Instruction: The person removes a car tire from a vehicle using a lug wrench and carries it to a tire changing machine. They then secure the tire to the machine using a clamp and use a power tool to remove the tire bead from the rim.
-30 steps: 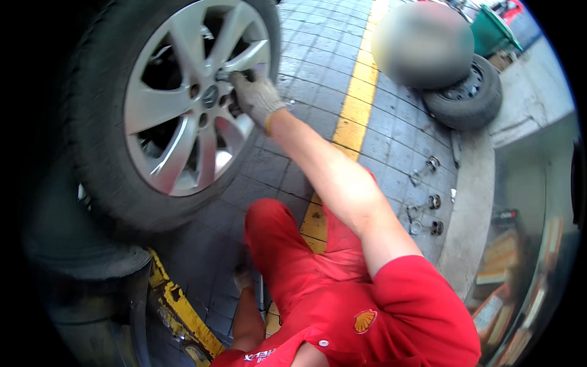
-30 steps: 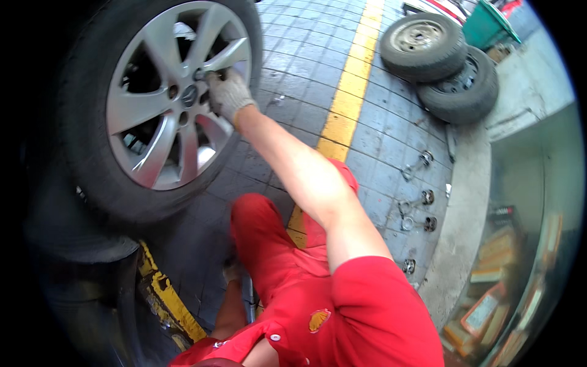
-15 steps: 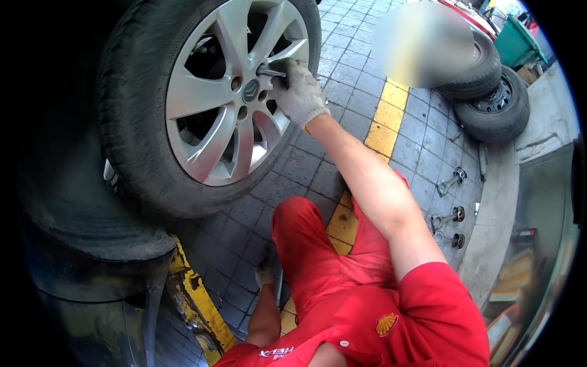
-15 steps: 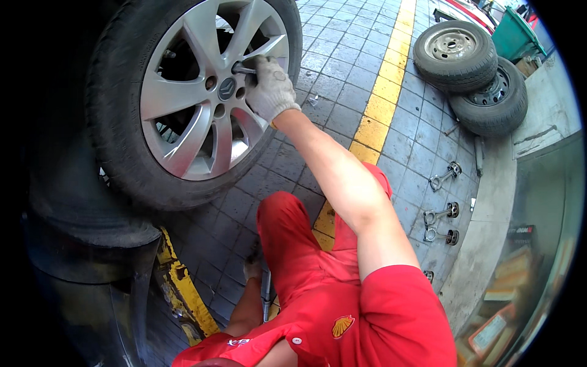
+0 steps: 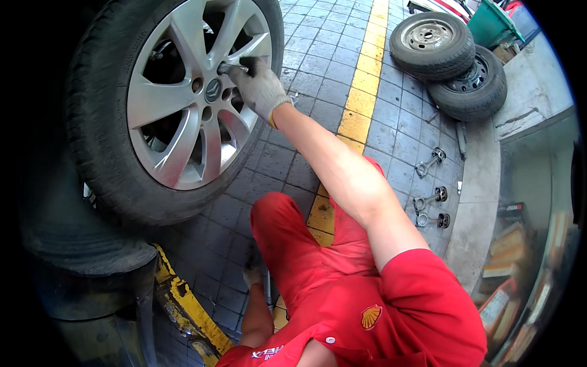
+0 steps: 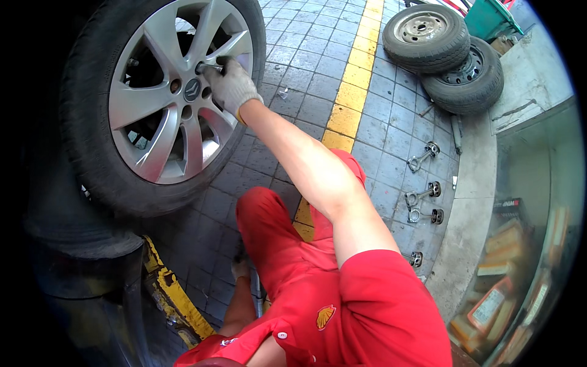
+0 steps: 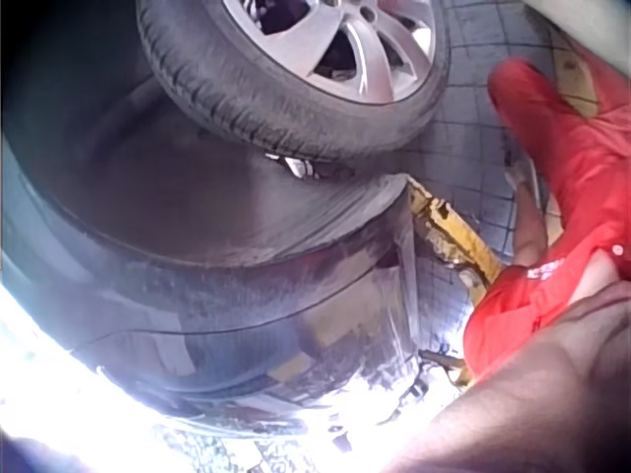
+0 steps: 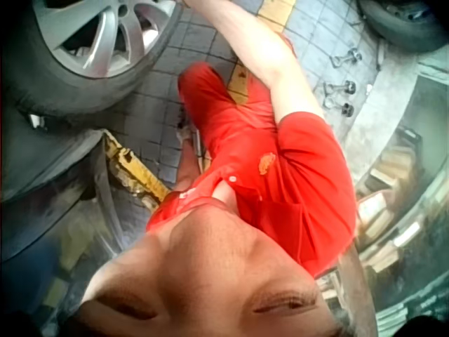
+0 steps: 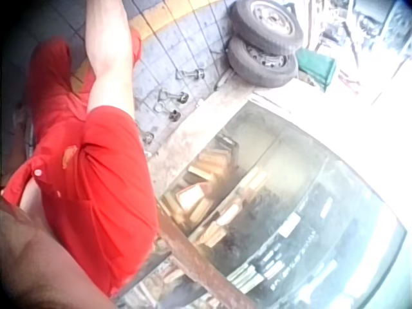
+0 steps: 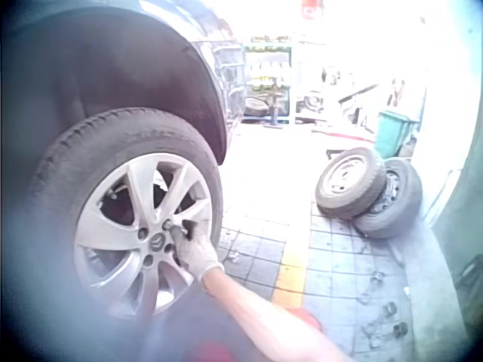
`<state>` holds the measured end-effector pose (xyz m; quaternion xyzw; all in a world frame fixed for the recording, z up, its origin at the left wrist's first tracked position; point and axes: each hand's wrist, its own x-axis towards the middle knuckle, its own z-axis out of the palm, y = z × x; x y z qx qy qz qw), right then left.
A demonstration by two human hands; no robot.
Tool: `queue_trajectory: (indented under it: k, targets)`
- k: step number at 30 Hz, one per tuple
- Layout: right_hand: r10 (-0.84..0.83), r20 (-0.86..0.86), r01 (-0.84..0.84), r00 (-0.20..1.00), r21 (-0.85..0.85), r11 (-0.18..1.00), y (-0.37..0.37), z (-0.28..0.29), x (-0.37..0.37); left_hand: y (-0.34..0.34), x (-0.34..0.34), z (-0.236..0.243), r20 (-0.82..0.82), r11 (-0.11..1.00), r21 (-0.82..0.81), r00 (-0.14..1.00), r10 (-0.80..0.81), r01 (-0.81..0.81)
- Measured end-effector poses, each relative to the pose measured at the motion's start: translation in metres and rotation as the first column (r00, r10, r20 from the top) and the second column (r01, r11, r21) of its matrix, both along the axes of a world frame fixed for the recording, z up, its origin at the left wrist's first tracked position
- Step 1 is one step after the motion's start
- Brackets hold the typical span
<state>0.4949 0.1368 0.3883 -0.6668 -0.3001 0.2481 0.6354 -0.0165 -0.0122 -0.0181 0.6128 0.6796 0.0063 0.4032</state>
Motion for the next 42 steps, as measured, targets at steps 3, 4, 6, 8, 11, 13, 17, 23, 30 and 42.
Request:
queue_trajectory:
  k: [3,4,6,8,11,13,17,23,30,42]
  targets:
    - [0.061,-0.369,-0.077,0.928,-0.031,0.997,-0.001,0.008,0.006,-0.007,0.009,0.005,0.0,0.995,-0.015,0.995,0.103,-0.103]
    - [0.008,-0.094,-0.016,0.996,-0.084,0.996,-0.001,0.009,0.004,-0.006,0.003,-0.001,0.008,0.993,-0.001,0.993,0.115,-0.115]
    - [-0.084,0.394,0.093,0.915,-0.004,0.996,-0.001,0.002,0.001,-0.004,-0.002,-0.008,0.027,0.991,0.02,0.991,0.132,-0.132]
    - [-0.082,0.388,0.075,0.918,0.033,0.997,-0.002,-0.01,0.005,-0.002,0.0,-0.011,0.062,0.993,-0.018,0.992,0.114,-0.113]
    - [0.073,-0.281,-0.065,0.957,0.036,0.997,0.006,0.01,-0.003,0.006,-0.014,-0.017,0.197,0.958,0.019,0.94,0.277,-0.286]
    - [0.123,-0.591,-0.083,0.797,0.094,0.992,0.007,0.013,-0.003,0.013,0.0,-0.005,0.287,0.921,0.047,0.888,0.359,-0.387]
    - [-0.045,0.387,0.054,0.921,-0.013,0.998,-0.005,0.002,0.002,0.043,0.055,0.086,0.321,0.906,0.162,0.889,0.327,-0.392]
    - [0.087,-0.353,-0.093,0.932,0.0,0.996,0.003,0.008,0.0,0.083,0.138,0.175,0.605,0.928,0.28,0.796,0.029,-0.247]
    - [-0.019,-0.007,0.02,1.0,0.057,0.998,0.003,-0.006,0.001,0.127,0.265,0.289,0.756,0.881,0.465,0.556,-0.346,-0.085]
    - [-0.088,-0.006,0.088,0.996,0.0,0.996,-0.026,0.005,0.004,0.221,0.425,0.362,0.951,0.931,-0.279,-0.064,0.301,0.234]
